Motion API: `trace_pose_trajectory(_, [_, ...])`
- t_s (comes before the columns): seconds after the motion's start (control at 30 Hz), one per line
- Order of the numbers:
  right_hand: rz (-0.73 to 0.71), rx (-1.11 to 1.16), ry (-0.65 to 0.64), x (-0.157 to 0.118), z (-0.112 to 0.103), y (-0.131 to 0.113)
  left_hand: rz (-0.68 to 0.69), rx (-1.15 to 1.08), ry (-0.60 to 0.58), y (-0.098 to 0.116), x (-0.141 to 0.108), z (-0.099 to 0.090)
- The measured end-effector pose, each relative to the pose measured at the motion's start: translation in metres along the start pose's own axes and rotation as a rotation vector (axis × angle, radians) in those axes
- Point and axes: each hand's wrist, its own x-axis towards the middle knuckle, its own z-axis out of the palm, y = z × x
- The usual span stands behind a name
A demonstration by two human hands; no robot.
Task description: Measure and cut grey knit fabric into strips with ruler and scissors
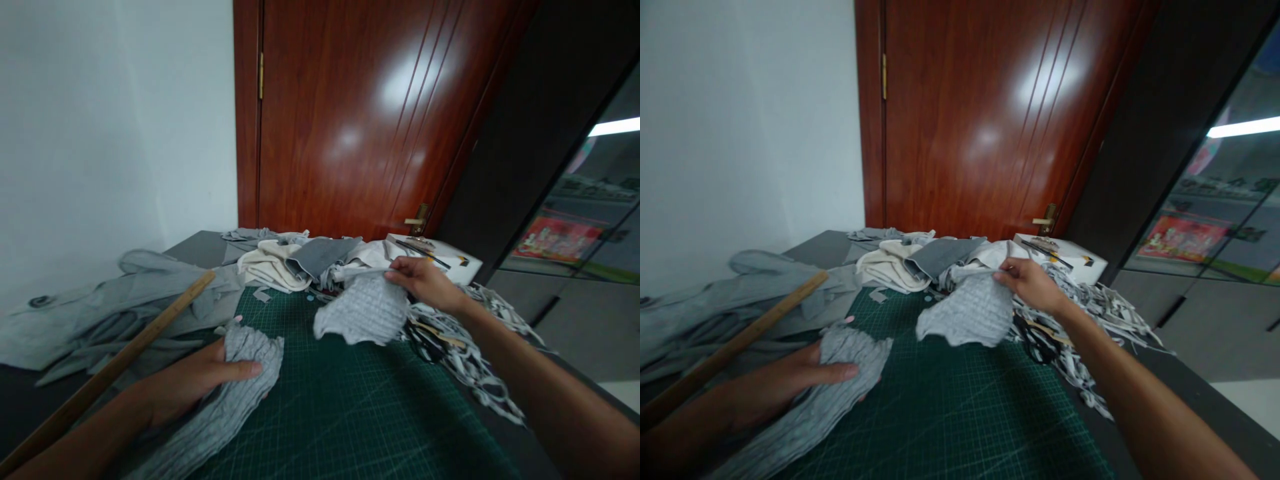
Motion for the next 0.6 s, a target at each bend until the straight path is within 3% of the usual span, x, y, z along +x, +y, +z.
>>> trace_pose_trajectory(0.13, [0.163,-0.142,0.186,0.009,-0.058,0.031,0.048,0.028,-0.008,0.003,-0.002,0.003])
trace_pose_trajectory(0.2, [0.161,-0.164,0.244,0.005,-0.06,0.026,0.068,0.044,-0.06,0.008,-0.006,0.008])
trace_pose_trajectory(0.27, [0.105,-0.125,0.217,-0.006,-0.041,0.003,0.076,0.066,-0.156,0.015,-0.01,0.017])
trace_pose_trajectory(0.33, [-0.013,-0.008,0.065,-0.022,-0.008,-0.036,0.089,0.117,-0.273,0.024,-0.014,0.031])
trace_pose_trajectory(0.4, [-0.225,0.271,-0.203,-0.037,0.027,-0.08,0.127,0.25,-0.375,0.03,-0.017,0.048])
trace_pose_trajectory(0.5, [-0.495,0.422,-0.525,-0.05,0.063,-0.135,0.263,0.544,-0.461,0.033,-0.02,0.073])
trace_pose_trajectory(0.6, [-0.477,0.472,-0.722,-0.054,0.077,-0.156,0.325,0.75,-0.469,0.03,-0.024,0.086])
